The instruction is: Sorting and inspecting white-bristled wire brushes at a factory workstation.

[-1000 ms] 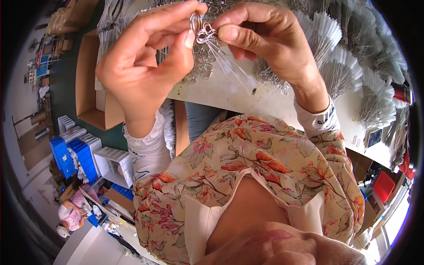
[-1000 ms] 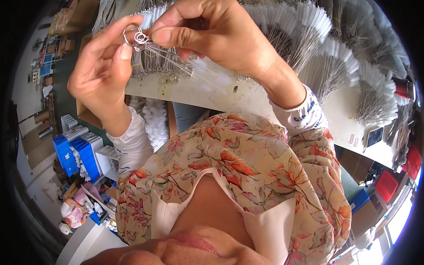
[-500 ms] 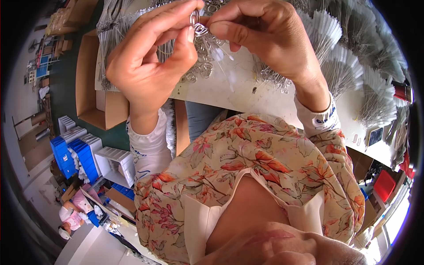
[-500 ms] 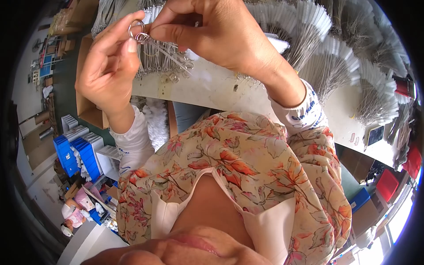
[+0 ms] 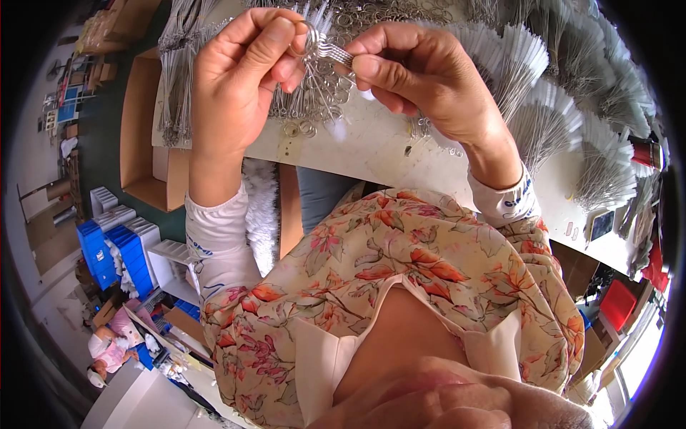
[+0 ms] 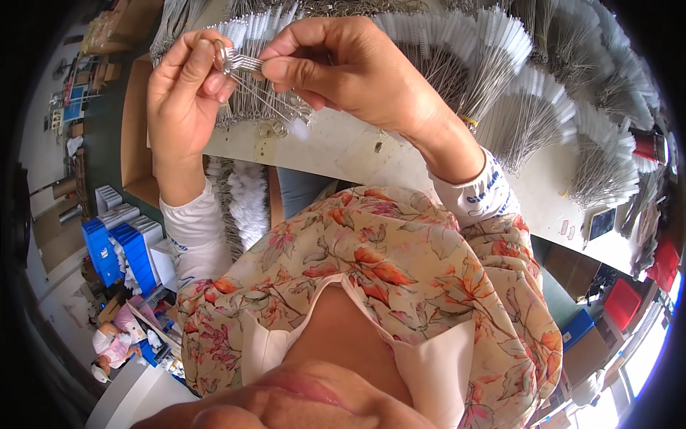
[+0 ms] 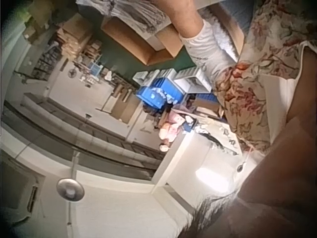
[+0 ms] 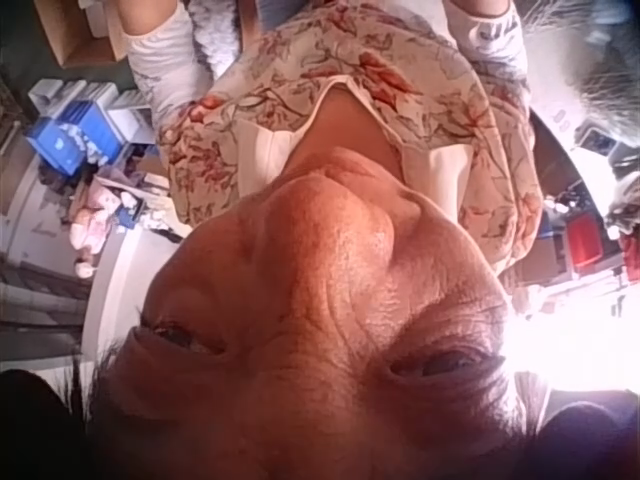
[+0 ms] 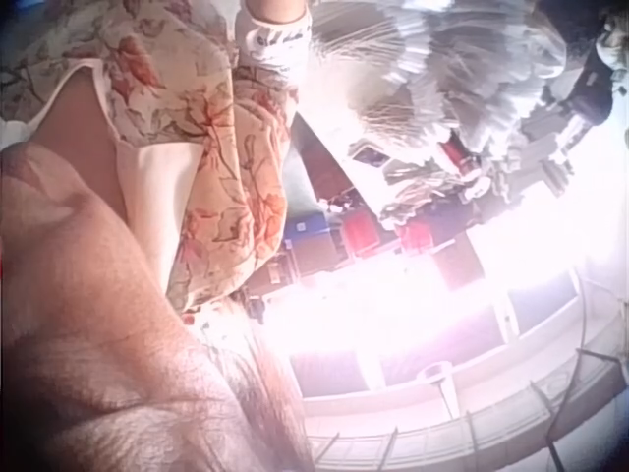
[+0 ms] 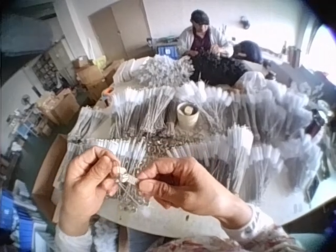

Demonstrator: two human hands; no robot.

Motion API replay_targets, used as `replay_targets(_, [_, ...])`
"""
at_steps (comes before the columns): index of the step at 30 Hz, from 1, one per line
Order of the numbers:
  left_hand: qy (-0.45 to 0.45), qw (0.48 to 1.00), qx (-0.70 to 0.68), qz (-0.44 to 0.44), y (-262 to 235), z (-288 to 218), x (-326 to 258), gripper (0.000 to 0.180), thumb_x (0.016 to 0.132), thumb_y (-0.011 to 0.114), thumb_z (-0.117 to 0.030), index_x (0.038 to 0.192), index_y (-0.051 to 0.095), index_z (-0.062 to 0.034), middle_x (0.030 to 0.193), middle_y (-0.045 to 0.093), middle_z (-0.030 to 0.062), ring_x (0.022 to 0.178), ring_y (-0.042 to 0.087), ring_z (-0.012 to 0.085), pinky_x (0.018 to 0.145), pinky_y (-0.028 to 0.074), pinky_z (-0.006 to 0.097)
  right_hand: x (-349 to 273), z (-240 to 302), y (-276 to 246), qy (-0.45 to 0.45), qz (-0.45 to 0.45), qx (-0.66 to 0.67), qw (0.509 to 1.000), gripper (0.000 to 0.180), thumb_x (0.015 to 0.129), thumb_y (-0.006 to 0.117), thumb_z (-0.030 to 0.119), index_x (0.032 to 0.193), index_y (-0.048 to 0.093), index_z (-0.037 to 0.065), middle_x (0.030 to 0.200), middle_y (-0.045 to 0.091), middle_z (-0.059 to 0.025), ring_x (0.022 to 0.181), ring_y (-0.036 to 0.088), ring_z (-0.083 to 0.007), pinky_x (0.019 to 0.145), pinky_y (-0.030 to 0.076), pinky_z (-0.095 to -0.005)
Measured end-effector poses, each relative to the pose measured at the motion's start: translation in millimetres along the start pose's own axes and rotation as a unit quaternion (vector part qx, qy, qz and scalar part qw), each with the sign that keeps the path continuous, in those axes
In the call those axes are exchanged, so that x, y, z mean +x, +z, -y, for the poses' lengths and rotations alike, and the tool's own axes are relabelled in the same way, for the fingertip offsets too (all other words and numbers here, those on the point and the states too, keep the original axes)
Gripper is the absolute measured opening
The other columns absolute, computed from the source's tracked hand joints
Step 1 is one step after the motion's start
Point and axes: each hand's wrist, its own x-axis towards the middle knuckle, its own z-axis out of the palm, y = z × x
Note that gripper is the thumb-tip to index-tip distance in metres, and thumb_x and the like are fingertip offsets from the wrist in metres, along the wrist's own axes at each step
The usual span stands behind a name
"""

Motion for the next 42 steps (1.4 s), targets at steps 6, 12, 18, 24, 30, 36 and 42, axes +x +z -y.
replay_targets(6, [0.108,0.876,0.469,0.018,7,-5,-6,0.021,0.09,0.052,-0.012,0.105,0.055,0.0017,0.078,0.05,-0.002,0.06,0.042,0.0043,0.052,0.034,0.017,2,2,-2,0.033,-0.016,-0.019,0.999,0.017,0.087,0.058,0.016,0.097,0.061,0.002,0.069,0.056,0.0005,0.051,0.04,-0.0019,0.043,0.03,-0.0163])
replay_targets(12, [-0.044,0.998,-0.008,-0.041,2,-6,-21,0.021,0.092,0.047,-0.013,0.104,0.054,0.0027,0.07,0.049,-0.002,0.055,0.036,0.0034,0.051,0.033,0.019,0,-3,11,0.013,0.013,-0.037,0.999,0.015,0.084,0.061,0.013,0.092,0.063,0.0,0.068,0.057,0.0018,0.056,0.046,-0.003,0.049,0.037,-0.0185])
replay_targets(18, [0.128,0.951,0.282,-0.013,-4,-8,-28,0.019,0.092,0.048,-0.013,0.097,0.058,0.0014,0.091,0.061,0.0085,0.084,0.056,0.0129,0.075,0.044,0.023,1,-6,25,-0.017,0.023,-0.001,1.0,0.014,0.085,0.06,0.009,0.097,0.063,0.002,0.071,0.06,-0.0012,0.055,0.048,-0.0037,0.045,0.035,-0.0166])
replay_targets(24, [0.08,0.976,-0.178,-0.096,18,14,-32,0.017,0.092,0.048,-0.017,0.086,0.055,-0.0031,0.08,0.058,0.0057,0.053,0.048,0.0081,0.049,0.039,0.02,15,-40,50,-0.168,-0.07,-0.092,0.979,0.014,0.075,0.069,0.007,0.087,0.065,0.002,0.079,0.063,-0.004,0.067,0.06,-0.0078,0.06,0.048,-0.0193])
replay_targets(30, [0.188,0.972,-0.006,-0.138,22,2,-50,0.016,0.092,0.049,-0.014,0.094,0.055,0.0001,0.083,0.056,0.0066,0.049,0.043,0.0048,0.042,0.033,0.018,10,-5,67,-0.257,-0.074,-0.165,0.949,0.017,0.079,0.065,0.002,0.094,0.061,-0.003,0.083,0.06,-0.0031,0.072,0.054,-0.0074,0.064,0.045,-0.019])
replay_targets(36, [0.17,0.851,0.496,-0.025,-3,10,-100,0.016,0.082,0.059,-0.012,0.095,0.06,-0.0028,0.083,0.059,0.0068,0.068,0.059,0.0243,0.057,0.047,0.033,-1,-11,52,-0.026,0.103,-0.004,0.994,0.004,0.079,0.059,-0.001,0.076,0.061,-0.003,0.068,0.057,0.0005,0.062,0.048,-0.0041,0.055,0.037,-0.0184])
replay_targets(42, [-0.025,0.859,0.493,0.134,-71,94,-206,0.019,0.079,0.056,-0.01,0.097,0.062,-0.0073,0.082,0.06,0.009,0.076,0.059,0.0269,0.064,0.047,0.036,-35,-67,62,0.304,0.308,-0.135,0.891,0.01,0.083,0.057,0.004,0.089,0.061,-0.003,0.071,0.058,-0.0011,0.061,0.05,-0.0041,0.054,0.041,-0.0181])
